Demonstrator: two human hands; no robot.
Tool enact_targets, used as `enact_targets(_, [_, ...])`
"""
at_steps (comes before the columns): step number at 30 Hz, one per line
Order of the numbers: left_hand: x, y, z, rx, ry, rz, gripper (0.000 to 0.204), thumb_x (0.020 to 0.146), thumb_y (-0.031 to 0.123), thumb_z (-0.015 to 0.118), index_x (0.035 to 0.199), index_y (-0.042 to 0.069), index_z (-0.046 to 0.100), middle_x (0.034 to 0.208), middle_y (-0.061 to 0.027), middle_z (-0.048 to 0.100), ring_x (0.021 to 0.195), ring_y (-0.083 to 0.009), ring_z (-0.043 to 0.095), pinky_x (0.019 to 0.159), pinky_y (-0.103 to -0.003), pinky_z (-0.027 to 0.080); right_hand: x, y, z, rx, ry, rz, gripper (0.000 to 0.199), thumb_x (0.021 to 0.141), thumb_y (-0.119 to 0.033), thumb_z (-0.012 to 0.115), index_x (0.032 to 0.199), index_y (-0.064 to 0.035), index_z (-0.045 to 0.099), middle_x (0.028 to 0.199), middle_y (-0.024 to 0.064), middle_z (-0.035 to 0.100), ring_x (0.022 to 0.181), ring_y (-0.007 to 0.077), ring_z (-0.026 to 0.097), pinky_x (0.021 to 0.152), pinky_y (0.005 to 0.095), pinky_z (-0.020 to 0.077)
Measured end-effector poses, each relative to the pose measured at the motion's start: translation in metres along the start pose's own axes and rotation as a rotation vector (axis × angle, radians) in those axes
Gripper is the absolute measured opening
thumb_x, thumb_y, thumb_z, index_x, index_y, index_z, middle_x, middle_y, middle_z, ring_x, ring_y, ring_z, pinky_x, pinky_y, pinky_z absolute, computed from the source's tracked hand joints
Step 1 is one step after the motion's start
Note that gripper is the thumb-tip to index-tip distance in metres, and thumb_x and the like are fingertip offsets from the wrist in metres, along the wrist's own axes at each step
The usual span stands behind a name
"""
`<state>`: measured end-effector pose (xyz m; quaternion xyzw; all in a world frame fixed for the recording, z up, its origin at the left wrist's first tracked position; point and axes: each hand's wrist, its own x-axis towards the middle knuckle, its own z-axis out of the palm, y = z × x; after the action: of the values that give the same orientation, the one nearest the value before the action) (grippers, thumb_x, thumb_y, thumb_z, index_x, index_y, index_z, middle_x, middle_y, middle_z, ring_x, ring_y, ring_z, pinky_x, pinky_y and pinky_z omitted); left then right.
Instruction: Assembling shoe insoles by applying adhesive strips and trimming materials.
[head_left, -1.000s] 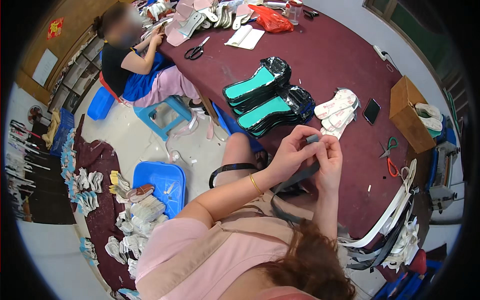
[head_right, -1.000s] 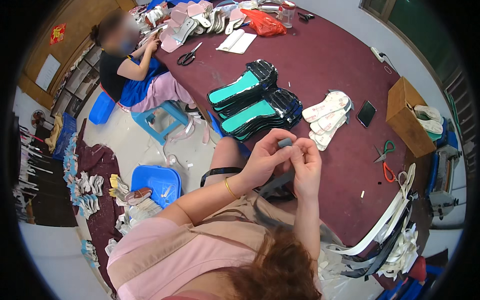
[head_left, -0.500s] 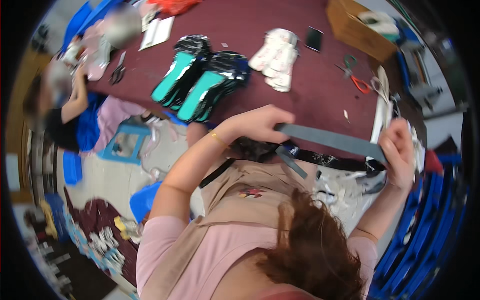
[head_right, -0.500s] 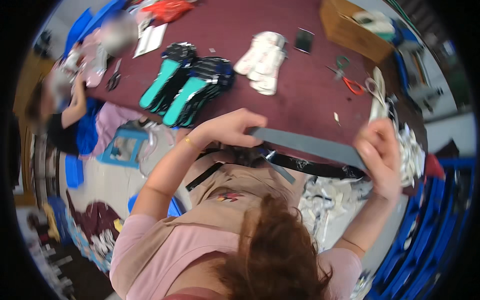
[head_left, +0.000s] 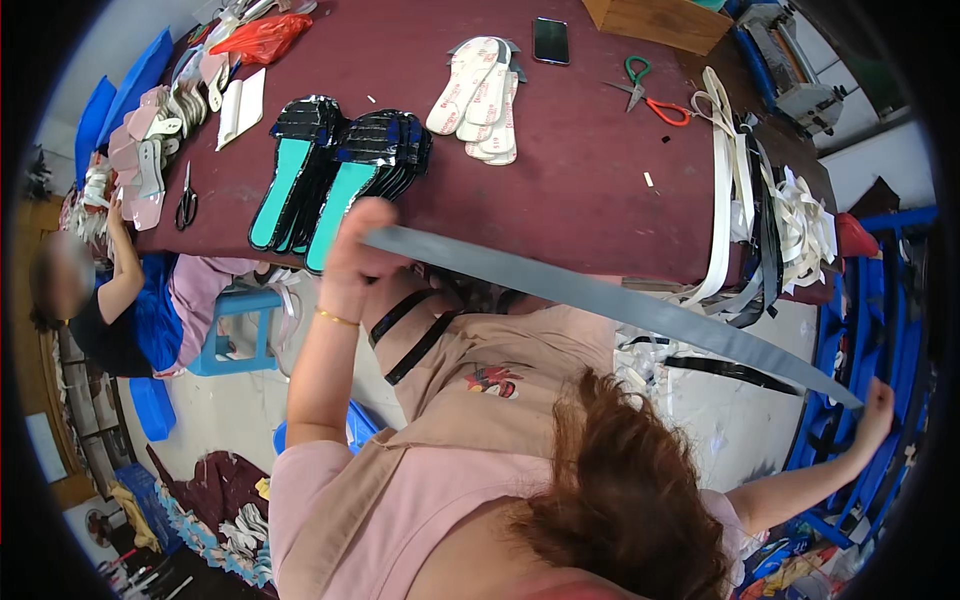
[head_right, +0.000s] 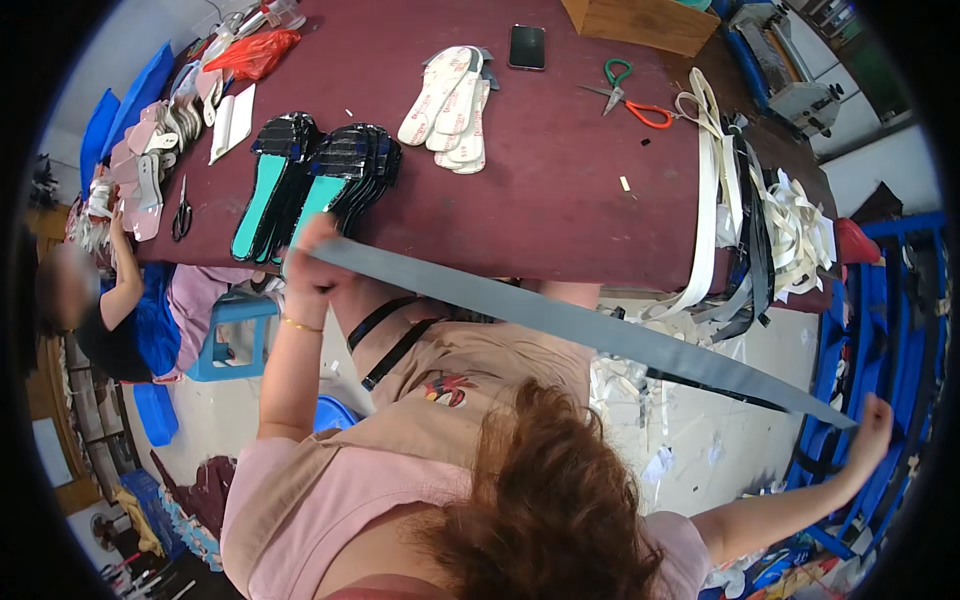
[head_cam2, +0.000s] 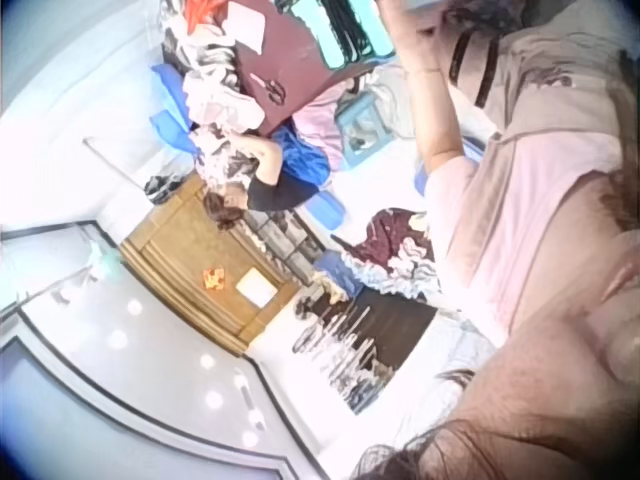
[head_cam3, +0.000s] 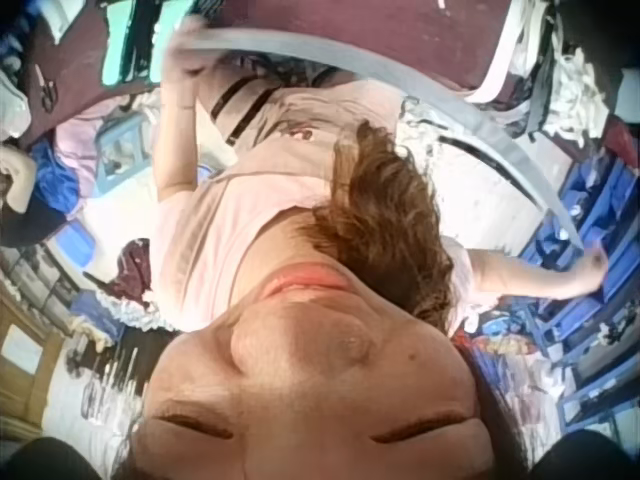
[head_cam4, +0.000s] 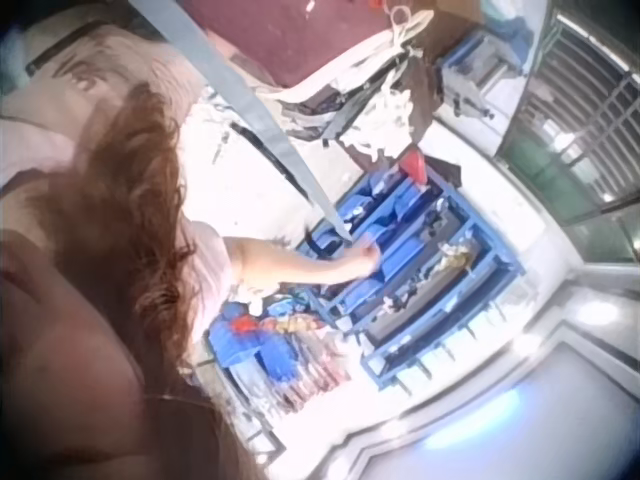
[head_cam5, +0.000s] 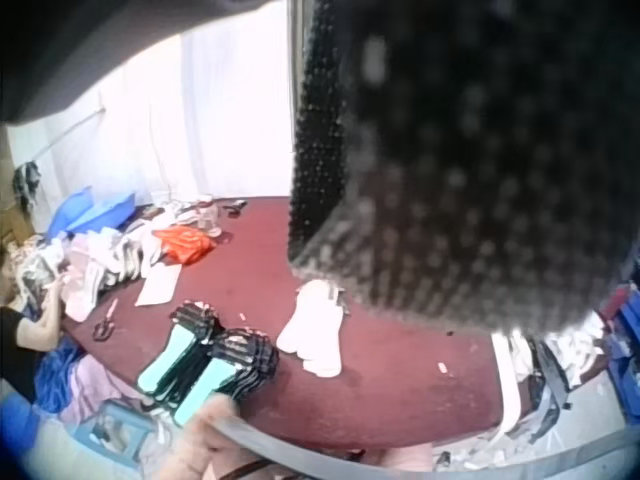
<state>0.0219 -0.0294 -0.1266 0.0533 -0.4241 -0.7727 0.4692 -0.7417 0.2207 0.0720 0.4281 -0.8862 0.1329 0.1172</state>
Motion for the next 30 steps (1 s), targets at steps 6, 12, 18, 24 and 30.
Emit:
enact_targets(6, [0.002, 0.044, 0.047, -0.437, 0.272, 0.275, 0.038, 0.089, 0.012, 0.046, 0.126, 0.005, 0.048, 0.138, -0.0185, 0.040, 0.132, -0.0228, 0.033, 0.100, -0.044, 0.036, -0.039, -0.329, 0.163, 0.380, -0.526, -0.432, 0.039, 0.084, -0.019, 0.064, 0.116, 0.0005, 0.056, 0.114, 0.0181, 0.059, 0.099, 0.0283, 0.060, 0.087, 0.0350, 0.0449])
enact_targets(12, [0.057, -0.026, 0.051, 0.671, 0.749, -0.235, 0.031, 0.094, 0.029, 0.051, 0.077, 0.005, 0.060, 0.057, 0.0048, 0.049, 0.051, -0.0022, 0.041, 0.046, -0.017, 0.029, -0.158, -0.561, 0.228, 1.657, -1.348, -0.662, 0.039, 0.089, -0.024, 0.060, 0.118, 0.0020, 0.055, 0.107, 0.0111, 0.061, 0.100, 0.0147, 0.056, 0.086, 0.0289, 0.0445])
enact_targets(18, [0.116, -0.047, 0.001, 1.064, 0.492, -0.325, 0.033, 0.092, 0.031, 0.053, 0.080, 0.001, 0.058, 0.069, -0.0031, 0.057, 0.063, -0.0096, 0.052, 0.055, -0.023, 0.040, -0.151, -0.585, 0.277, 1.925, -0.728, -0.184, 0.022, 0.092, -0.016, 0.055, 0.101, 0.0029, 0.058, 0.082, 0.0039, 0.064, 0.072, 0.0056, 0.058, 0.065, 0.0211, 0.0475])
enact_targets(24, [0.195, -0.074, -0.159, 1.955, 0.809, -0.378, 0.072, 0.080, 0.044, 0.063, 0.126, -0.005, 0.039, 0.109, -0.0255, 0.055, 0.099, -0.0379, 0.057, 0.081, -0.045, 0.047, -0.129, -0.629, 0.358, 1.110, -0.279, -0.865, 0.019, 0.086, -0.014, 0.054, 0.099, 0.0005, 0.056, 0.100, 0.0180, 0.063, 0.101, 0.0314, 0.058, 0.089, 0.0445, 0.0423])
enact_targets(30, [0.229, -0.050, -0.153, 1.759, 0.591, -0.587, 0.090, 0.073, 0.052, 0.065, 0.128, -0.010, 0.029, 0.111, -0.0324, 0.053, 0.103, -0.0424, 0.055, 0.087, -0.044, 0.046, -0.131, -0.630, 0.378, 0.958, -0.279, -0.867, 0.018, 0.088, -0.017, 0.050, 0.096, -0.0018, 0.054, 0.111, 0.0204, 0.059, 0.114, 0.0296, 0.051, 0.101, 0.0460, 0.0324])
